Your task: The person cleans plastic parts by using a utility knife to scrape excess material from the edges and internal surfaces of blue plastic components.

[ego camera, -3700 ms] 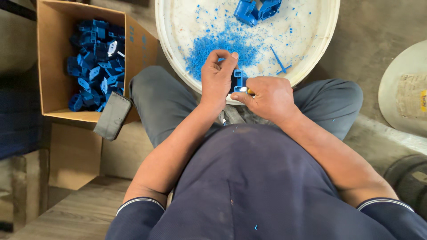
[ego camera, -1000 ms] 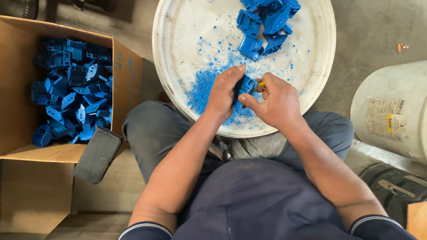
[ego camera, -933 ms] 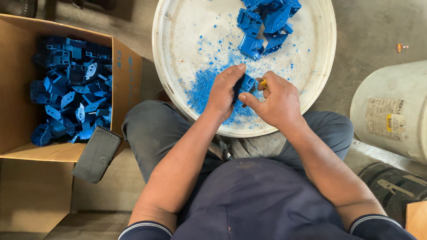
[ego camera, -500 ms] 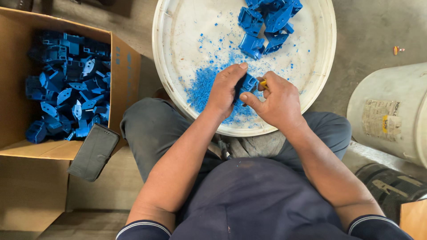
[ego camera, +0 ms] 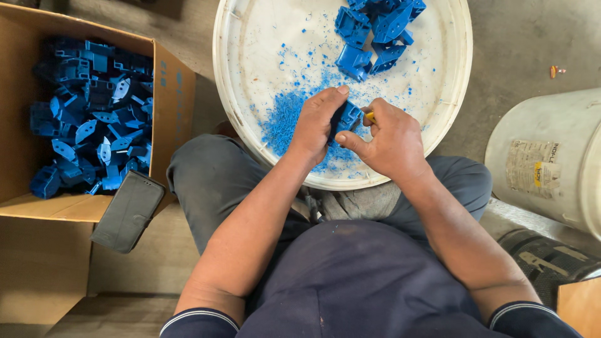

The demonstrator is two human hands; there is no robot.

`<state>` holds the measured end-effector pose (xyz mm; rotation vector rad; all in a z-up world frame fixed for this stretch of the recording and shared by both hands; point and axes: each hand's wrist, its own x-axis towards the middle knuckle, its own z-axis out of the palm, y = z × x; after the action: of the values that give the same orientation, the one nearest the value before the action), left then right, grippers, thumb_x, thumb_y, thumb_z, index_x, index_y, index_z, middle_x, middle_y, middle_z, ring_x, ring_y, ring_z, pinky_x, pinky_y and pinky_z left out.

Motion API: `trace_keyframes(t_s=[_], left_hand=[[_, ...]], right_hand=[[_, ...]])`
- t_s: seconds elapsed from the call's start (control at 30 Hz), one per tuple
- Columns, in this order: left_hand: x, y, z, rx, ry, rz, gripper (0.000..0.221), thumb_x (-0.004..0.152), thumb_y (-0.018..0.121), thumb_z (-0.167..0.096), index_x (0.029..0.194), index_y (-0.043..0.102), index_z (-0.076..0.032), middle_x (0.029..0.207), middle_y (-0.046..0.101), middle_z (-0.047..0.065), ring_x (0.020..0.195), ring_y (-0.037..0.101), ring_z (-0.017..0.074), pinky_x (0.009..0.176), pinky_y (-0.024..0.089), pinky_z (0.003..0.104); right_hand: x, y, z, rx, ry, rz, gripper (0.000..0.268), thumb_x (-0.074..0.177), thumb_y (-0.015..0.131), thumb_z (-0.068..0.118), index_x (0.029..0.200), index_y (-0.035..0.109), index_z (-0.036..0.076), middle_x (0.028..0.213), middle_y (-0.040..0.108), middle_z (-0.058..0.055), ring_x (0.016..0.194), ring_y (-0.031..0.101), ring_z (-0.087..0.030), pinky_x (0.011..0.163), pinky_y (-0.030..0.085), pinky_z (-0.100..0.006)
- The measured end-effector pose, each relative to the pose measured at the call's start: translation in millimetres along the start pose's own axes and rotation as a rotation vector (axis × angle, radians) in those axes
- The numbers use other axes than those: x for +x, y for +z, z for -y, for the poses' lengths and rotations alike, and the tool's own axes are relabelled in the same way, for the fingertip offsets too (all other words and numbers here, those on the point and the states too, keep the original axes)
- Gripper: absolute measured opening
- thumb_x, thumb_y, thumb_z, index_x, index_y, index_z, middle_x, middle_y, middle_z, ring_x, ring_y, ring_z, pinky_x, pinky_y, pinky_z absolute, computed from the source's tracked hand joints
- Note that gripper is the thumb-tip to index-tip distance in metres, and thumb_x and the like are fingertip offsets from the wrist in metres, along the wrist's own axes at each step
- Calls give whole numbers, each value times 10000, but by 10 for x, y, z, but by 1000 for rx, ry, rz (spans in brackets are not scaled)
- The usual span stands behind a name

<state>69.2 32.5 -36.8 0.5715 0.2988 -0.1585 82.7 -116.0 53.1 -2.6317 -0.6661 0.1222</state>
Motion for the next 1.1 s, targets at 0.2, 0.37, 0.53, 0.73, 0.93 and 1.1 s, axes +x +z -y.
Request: trace_keyframes(t_s=[0.2, 0.37, 0.53, 0.73, 0.93, 1.1], left_hand=[[11, -8, 12, 29, 20, 3, 245, 997, 678, -266, 828, 636, -93, 751, 569, -36, 675, 518, 57, 616, 437, 262], [15, 5, -5, 94, 44, -8, 310, 1001, 680, -272, 742, 591, -127, 711, 495, -60, 652, 436, 45, 580, 375, 265], [12, -8, -6, 107, 52, 11, 354, 1006, 684, -265, 702, 547, -144, 704, 456, -69, 650, 399, 46, 575, 349, 272], [10, -9, -2, 187, 83, -2, 388, 998, 701, -264, 680, 515, -141, 699, 424, -73, 655, 361, 47, 579, 322, 286], [-18, 11, -63, 422, 167, -85, 396, 989, 683, -277, 669, 534, -98, 659, 439, -72, 638, 362, 48, 559, 322, 282], [13, -1, -17, 552, 403, -142, 369, 1022, 632, -266, 720, 595, -60, 676, 500, -66, 670, 407, 47, 599, 360, 284]], right_hand=[[-10, 45, -17, -4, 20, 6, 732, 766, 800, 709, 915, 626, 14, 678, 589, -105, 659, 650, -293, 612, 509, -421], [-13, 82, -59, -25, -11, -7, 747, 810, 753, 742, 902, 615, 13, 732, 637, -128, 711, 679, -320, 637, 525, -428], [-32, 91, -44, -22, -7, -4, 744, 815, 722, 753, 871, 613, 19, 727, 642, -137, 704, 678, -332, 624, 519, -438], [-45, 99, -16, -67, -30, -1, 707, 873, 692, 731, 784, 598, 35, 737, 644, -152, 705, 658, -370, 608, 493, -462], [14, 79, -74, 54, 69, 153, 656, 872, 712, 649, 726, 565, 26, 624, 595, -157, 594, 617, -370, 549, 463, -454], [31, 67, -135, 162, 108, 244, 526, 954, 705, 547, 763, 663, 58, 617, 583, -138, 579, 584, -358, 538, 443, -439]])
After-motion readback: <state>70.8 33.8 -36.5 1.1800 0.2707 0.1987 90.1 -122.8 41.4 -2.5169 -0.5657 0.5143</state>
